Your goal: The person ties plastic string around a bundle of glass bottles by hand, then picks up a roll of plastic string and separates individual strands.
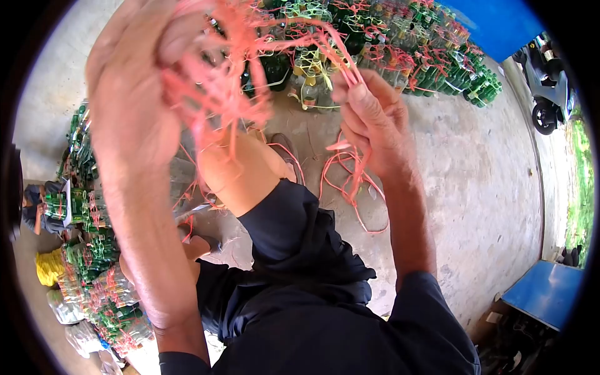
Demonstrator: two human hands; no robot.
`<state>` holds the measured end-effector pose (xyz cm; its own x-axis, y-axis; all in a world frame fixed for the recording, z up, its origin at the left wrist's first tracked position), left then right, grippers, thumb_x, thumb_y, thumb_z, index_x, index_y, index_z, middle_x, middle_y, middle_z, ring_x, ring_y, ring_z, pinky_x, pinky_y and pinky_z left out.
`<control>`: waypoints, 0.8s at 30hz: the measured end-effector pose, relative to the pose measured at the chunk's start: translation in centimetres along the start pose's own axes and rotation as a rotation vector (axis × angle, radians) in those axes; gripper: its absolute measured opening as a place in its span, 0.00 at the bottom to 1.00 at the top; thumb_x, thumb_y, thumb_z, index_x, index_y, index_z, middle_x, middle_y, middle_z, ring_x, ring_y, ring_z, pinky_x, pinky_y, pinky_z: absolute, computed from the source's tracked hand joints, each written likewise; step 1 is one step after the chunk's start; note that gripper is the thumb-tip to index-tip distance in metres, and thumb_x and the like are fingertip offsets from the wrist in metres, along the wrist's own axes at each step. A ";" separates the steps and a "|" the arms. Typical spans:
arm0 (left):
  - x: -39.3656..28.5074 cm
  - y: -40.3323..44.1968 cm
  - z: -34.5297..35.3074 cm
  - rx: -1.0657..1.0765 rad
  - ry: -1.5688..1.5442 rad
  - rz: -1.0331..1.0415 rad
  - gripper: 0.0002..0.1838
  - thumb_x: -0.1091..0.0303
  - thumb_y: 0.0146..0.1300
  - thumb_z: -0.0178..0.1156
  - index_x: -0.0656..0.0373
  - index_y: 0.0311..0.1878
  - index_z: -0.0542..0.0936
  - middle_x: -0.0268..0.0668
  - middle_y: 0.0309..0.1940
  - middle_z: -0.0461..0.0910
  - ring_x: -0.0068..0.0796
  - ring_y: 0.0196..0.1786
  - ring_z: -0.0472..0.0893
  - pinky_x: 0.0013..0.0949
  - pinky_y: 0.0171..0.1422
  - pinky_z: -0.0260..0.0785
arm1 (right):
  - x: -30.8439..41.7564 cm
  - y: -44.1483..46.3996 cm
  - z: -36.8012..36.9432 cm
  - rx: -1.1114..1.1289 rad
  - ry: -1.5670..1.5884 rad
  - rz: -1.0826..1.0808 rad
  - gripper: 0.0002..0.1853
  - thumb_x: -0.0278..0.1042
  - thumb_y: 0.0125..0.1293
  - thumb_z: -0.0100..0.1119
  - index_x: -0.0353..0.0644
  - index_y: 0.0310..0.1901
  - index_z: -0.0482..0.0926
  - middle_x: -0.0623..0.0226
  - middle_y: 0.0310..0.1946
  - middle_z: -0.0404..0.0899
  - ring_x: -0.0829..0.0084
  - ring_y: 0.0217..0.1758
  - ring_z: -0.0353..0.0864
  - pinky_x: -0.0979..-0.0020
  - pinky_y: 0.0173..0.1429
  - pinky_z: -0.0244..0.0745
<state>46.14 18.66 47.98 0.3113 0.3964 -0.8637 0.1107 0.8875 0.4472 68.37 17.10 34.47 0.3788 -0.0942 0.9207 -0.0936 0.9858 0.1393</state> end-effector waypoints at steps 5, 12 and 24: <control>1.5 0.3 6.2 0.185 0.216 0.038 0.12 0.67 0.78 0.53 0.67 0.43 0.80 0.27 0.23 0.76 0.11 0.25 0.70 0.20 0.27 0.61 | 2.7 1.5 2.4 0.037 -0.194 -0.180 0.33 0.56 0.63 0.69 0.36 0.59 0.77 0.69 0.43 0.79 0.85 0.28 0.71 0.80 0.30 0.63; 7.3 1.0 7.1 0.361 0.289 -0.022 0.10 0.69 0.76 0.53 0.65 0.45 0.80 0.34 0.26 0.79 0.18 0.29 0.75 0.27 0.34 0.70 | 1.4 1.3 1.2 0.072 -0.270 -0.084 0.31 0.52 0.63 0.71 0.38 0.59 0.77 0.73 0.44 0.80 0.78 0.45 0.77 0.75 0.45 0.73; 16.7 -4.1 3.5 0.277 0.339 -0.273 0.08 0.72 0.76 0.52 0.65 0.45 0.78 0.29 0.29 0.76 0.12 0.30 0.72 0.23 0.33 0.67 | -6.1 -1.2 -1.2 -0.027 0.069 0.187 0.26 0.44 0.68 0.70 0.39 0.60 0.75 0.72 0.43 0.79 0.82 0.45 0.78 0.79 0.40 0.75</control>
<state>54.18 20.83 32.51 -0.0822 0.2535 -0.9638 0.4051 0.8921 0.2001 67.32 16.64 28.27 0.4190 0.0995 0.9025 -0.1438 0.9887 -0.0423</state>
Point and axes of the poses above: each hand's wrist, its own y-axis towards the middle knuckle, its own z-axis out of the palm, x = y × z, the point moved 5 cm from there along y, towards the middle knuckle
